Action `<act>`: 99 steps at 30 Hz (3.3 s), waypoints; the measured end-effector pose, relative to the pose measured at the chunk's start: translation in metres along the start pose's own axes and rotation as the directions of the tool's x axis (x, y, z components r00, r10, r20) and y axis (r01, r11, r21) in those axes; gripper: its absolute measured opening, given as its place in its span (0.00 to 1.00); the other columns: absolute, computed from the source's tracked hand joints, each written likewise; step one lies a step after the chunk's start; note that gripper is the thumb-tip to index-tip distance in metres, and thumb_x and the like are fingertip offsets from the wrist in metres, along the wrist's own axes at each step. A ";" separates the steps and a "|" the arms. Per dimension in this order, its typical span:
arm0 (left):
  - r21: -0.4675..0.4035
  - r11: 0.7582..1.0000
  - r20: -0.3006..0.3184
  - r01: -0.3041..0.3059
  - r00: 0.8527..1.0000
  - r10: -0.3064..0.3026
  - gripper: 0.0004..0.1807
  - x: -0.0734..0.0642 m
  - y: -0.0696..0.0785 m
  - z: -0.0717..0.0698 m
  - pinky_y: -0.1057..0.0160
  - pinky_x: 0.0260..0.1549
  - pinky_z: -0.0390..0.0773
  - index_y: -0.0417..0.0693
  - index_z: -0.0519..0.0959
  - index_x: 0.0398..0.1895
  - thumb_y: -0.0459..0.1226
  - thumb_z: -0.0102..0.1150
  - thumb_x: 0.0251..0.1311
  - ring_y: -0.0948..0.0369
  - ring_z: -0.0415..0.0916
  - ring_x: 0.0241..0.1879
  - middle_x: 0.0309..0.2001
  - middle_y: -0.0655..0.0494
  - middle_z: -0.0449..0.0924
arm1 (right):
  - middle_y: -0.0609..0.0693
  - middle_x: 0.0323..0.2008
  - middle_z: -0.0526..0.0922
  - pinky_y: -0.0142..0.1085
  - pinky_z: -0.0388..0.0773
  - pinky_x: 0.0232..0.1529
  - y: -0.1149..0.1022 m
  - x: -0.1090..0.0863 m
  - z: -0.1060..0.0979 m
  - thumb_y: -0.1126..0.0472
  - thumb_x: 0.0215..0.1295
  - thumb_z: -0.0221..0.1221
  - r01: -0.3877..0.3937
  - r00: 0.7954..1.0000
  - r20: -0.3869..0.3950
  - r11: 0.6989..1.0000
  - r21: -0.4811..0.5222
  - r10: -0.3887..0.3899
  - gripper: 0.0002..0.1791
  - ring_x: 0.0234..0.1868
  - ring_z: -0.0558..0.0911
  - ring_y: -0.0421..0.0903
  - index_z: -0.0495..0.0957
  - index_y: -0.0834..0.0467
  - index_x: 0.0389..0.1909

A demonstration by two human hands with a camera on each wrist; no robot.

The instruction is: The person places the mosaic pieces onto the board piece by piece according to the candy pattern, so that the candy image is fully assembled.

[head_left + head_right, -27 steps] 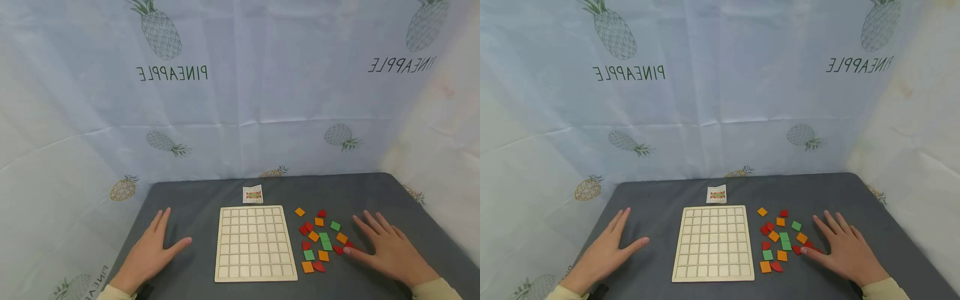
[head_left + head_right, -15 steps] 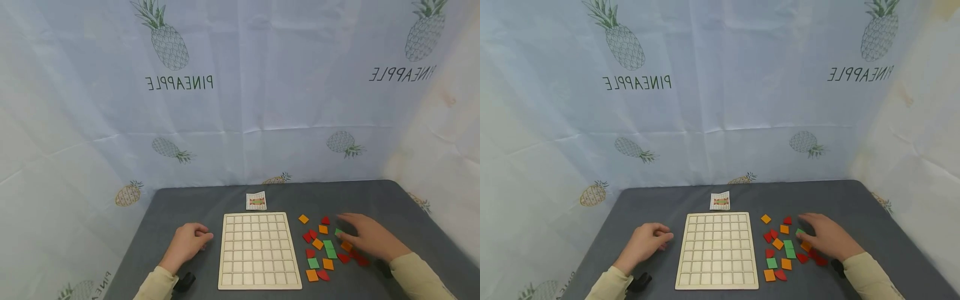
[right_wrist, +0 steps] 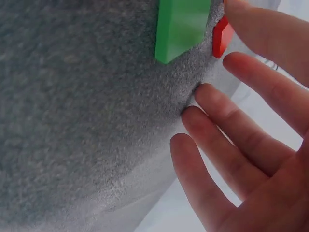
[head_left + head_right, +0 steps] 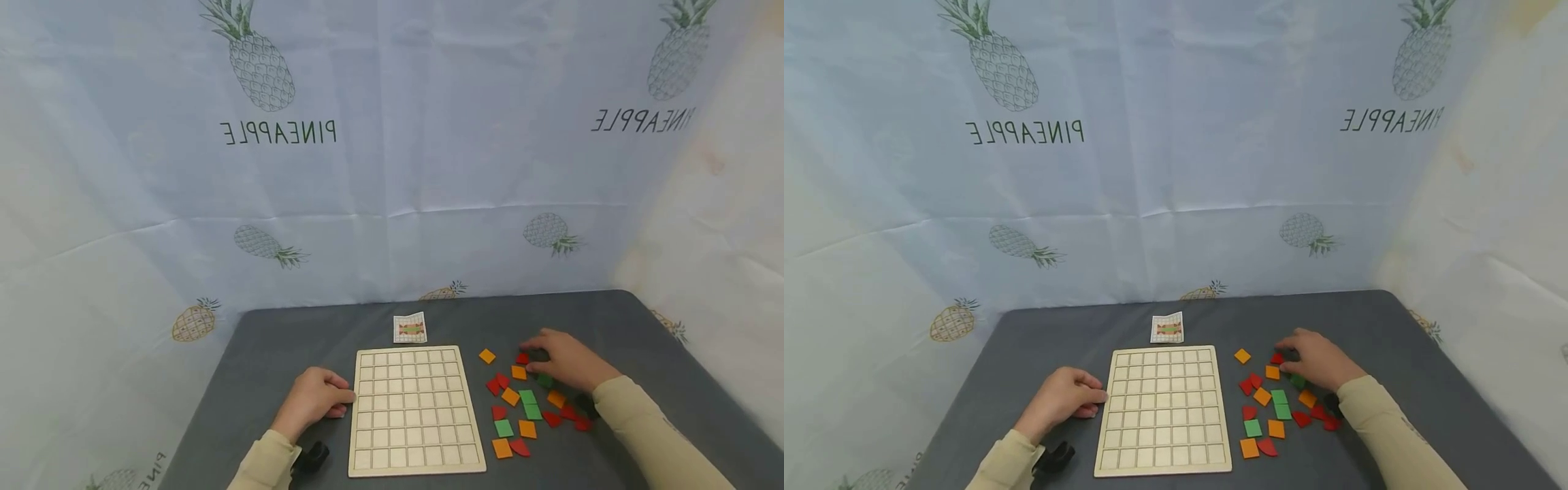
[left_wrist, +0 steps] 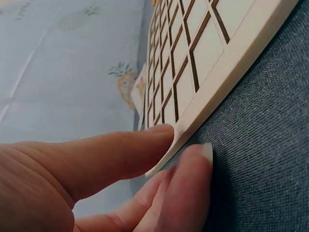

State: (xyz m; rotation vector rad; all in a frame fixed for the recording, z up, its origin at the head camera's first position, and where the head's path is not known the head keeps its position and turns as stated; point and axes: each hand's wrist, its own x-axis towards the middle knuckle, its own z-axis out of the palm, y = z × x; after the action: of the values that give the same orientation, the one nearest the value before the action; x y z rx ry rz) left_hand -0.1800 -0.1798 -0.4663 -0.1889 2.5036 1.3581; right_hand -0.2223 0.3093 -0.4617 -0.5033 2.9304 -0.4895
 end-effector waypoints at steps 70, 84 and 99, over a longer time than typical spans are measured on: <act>-0.132 0.991 0.150 0.029 0.989 -0.009 0.16 0.011 -0.006 0.001 0.61 0.31 0.90 0.35 0.83 0.42 0.34 0.76 0.53 0.61 0.88 0.28 0.33 0.48 0.89 | 0.39 0.36 0.81 0.28 0.70 0.26 -0.125 0.014 0.047 0.57 0.59 0.73 0.095 0.990 -0.108 0.995 0.038 -0.090 0.10 0.29 0.71 0.33 0.88 0.44 0.41; -0.139 0.990 0.145 0.035 0.989 -0.014 0.16 0.014 -0.009 0.001 0.61 0.31 0.90 0.35 0.83 0.43 0.34 0.76 0.54 0.61 0.88 0.28 0.33 0.48 0.89 | 0.40 0.36 0.81 0.29 0.68 0.26 -0.125 0.018 0.049 0.56 0.59 0.74 0.091 0.991 -0.098 0.995 0.032 -0.087 0.10 0.30 0.70 0.35 0.88 0.43 0.41; -0.150 0.988 0.152 0.035 0.988 -0.012 0.16 0.013 -0.008 0.001 0.60 0.30 0.90 0.35 0.83 0.42 0.34 0.76 0.53 0.60 0.87 0.28 0.32 0.47 0.89 | 0.39 0.36 0.81 0.28 0.68 0.25 -0.125 0.019 0.049 0.55 0.60 0.73 0.069 0.995 -0.080 0.996 0.058 -0.064 0.09 0.29 0.70 0.34 0.88 0.43 0.41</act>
State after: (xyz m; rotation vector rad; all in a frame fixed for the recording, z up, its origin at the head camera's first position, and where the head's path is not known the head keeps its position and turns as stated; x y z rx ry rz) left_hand -0.1902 -0.1832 -0.4778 -0.1418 2.2697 1.4957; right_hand -0.1932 0.1774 -0.4673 -0.5887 2.9701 -0.6178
